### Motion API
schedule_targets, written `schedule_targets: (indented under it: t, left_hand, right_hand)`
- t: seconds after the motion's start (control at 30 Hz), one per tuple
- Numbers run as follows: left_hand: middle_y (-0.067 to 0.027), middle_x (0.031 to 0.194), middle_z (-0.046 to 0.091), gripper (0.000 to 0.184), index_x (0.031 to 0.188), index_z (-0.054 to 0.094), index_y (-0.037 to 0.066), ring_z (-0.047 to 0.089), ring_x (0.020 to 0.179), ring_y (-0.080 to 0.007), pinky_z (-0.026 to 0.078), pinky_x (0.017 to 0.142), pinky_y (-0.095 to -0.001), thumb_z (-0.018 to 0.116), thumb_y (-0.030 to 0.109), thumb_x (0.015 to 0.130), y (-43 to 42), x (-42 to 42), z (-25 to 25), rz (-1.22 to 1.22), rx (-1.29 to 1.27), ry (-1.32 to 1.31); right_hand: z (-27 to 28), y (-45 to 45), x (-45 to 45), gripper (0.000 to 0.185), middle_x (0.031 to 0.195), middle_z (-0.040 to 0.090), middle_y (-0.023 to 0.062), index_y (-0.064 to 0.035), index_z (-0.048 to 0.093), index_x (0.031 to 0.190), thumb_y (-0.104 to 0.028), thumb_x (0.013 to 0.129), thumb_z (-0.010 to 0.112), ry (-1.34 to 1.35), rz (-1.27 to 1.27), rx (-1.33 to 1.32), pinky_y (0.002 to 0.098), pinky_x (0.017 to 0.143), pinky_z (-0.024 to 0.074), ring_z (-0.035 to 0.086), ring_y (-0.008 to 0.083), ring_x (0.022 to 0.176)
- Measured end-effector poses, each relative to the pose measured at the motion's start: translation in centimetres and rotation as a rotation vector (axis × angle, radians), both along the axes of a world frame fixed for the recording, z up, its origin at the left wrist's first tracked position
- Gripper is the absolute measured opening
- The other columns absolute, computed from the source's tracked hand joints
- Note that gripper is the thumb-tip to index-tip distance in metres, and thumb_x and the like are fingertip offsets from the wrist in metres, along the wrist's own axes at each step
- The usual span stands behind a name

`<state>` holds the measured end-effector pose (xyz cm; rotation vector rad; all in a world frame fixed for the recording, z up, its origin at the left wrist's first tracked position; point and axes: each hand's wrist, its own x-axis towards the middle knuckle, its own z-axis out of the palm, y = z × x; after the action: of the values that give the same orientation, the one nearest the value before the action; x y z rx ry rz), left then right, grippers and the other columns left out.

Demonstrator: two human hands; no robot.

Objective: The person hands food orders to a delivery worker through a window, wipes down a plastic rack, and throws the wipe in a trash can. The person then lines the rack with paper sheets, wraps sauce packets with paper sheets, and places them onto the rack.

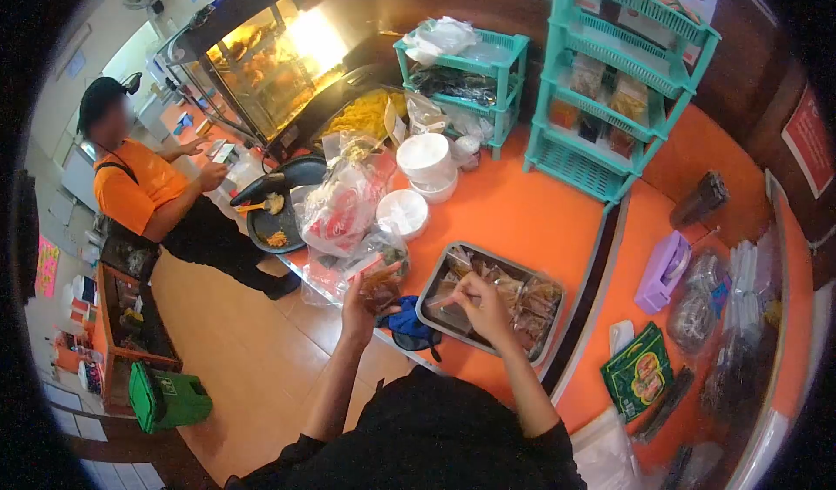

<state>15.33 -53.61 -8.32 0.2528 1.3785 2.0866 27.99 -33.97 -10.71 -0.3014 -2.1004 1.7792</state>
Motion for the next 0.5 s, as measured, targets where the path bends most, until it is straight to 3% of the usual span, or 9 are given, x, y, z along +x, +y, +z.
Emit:
schedule_targets:
  t: [0.03, 0.13, 0.2, 0.23, 0.33, 0.5]
  left_hand:
    - [-0.0113, 0.121, 0.057, 0.062, 0.132, 0.042, 0.004, 0.062, 0.092, -0.0171, 0.056, 0.063, -0.0291, 0.033, 0.052, 0.093, 0.6, 0.2, -0.5, -0.057, 0.047, 0.005]
    - [-0.0112, 0.119, 0.058, 0.058, 0.125, 0.049, -0.001, 0.062, 0.092, -0.019, 0.054, 0.074, -0.0306, 0.033, 0.047, 0.095, 3.3, 1.8, -1.2, -0.07, 0.141, -0.01]
    - [-0.0141, 0.125, 0.053, 0.057, 0.132, 0.04, 0.0, 0.053, 0.112, -0.0216, 0.039, 0.098, -0.0342, 0.037, 0.042, 0.095, 4.1, 2.7, -2.1, -0.13, 0.125, 0.016]
    - [-0.0123, 0.124, 0.053, 0.055, 0.131, 0.042, -0.001, 0.051, 0.115, -0.0211, 0.036, 0.1, -0.0344, 0.038, 0.04, 0.094, 4.4, 3.2, -1.6, -0.201, 0.175, -0.046]
    - [-0.0102, 0.118, 0.057, 0.055, 0.125, 0.048, -0.001, 0.056, 0.106, -0.0188, 0.042, 0.092, -0.0327, 0.035, 0.044, 0.095, 4.6, 4.5, -2.1, -0.232, 0.22, -0.138]
    - [-0.0092, 0.123, 0.054, 0.06, 0.13, 0.041, 0.002, 0.056, 0.106, -0.0196, 0.044, 0.09, -0.0335, 0.03, 0.049, 0.095, 4.9, 5.5, -0.1, -0.263, 0.366, -0.27]
  right_hand:
    - [1.2, -0.3, 0.1, 0.005, 0.079, 0.062, 0.0027, -0.001, 0.053, 0.085, -0.005, 0.088, 0.055, -0.059, 0.061, -0.149, 0.0246, 0.075, 0.0462, 0.062, 0.0114, 0.081]
    - [4.2, -2.0, -0.6, 0.005, 0.078, 0.062, 0.0026, -0.0003, 0.055, 0.089, -0.005, 0.088, 0.055, 0.036, 0.075, -0.208, 0.0236, 0.07, 0.0459, 0.061, 0.0106, 0.075]
    - [4.4, -3.3, -1.4, 0.006, 0.077, 0.062, 0.0036, -0.0004, 0.056, 0.091, -0.005, 0.089, 0.055, 0.053, 0.025, -0.194, 0.0233, 0.066, 0.0454, 0.06, 0.0097, 0.072]
    - [4.4, -3.7, -1.7, 0.007, 0.075, 0.062, 0.0046, -0.0004, 0.057, 0.093, -0.006, 0.089, 0.055, 0.067, -0.012, -0.188, 0.0231, 0.062, 0.0449, 0.06, 0.0088, 0.069]
    - [5.1, -4.4, -2.1, 0.009, 0.071, 0.06, 0.0036, -0.0007, 0.057, 0.094, -0.009, 0.091, 0.053, 0.113, -0.204, 0.012, 0.0215, 0.054, 0.0437, 0.057, 0.0064, 0.066]
    - [4.7, -4.4, -1.7, 0.009, 0.066, 0.059, 0.0053, -0.0014, 0.058, 0.092, -0.009, 0.091, 0.054, 0.175, -0.335, 0.186, 0.0236, 0.055, 0.0439, 0.056, 0.0073, 0.06]
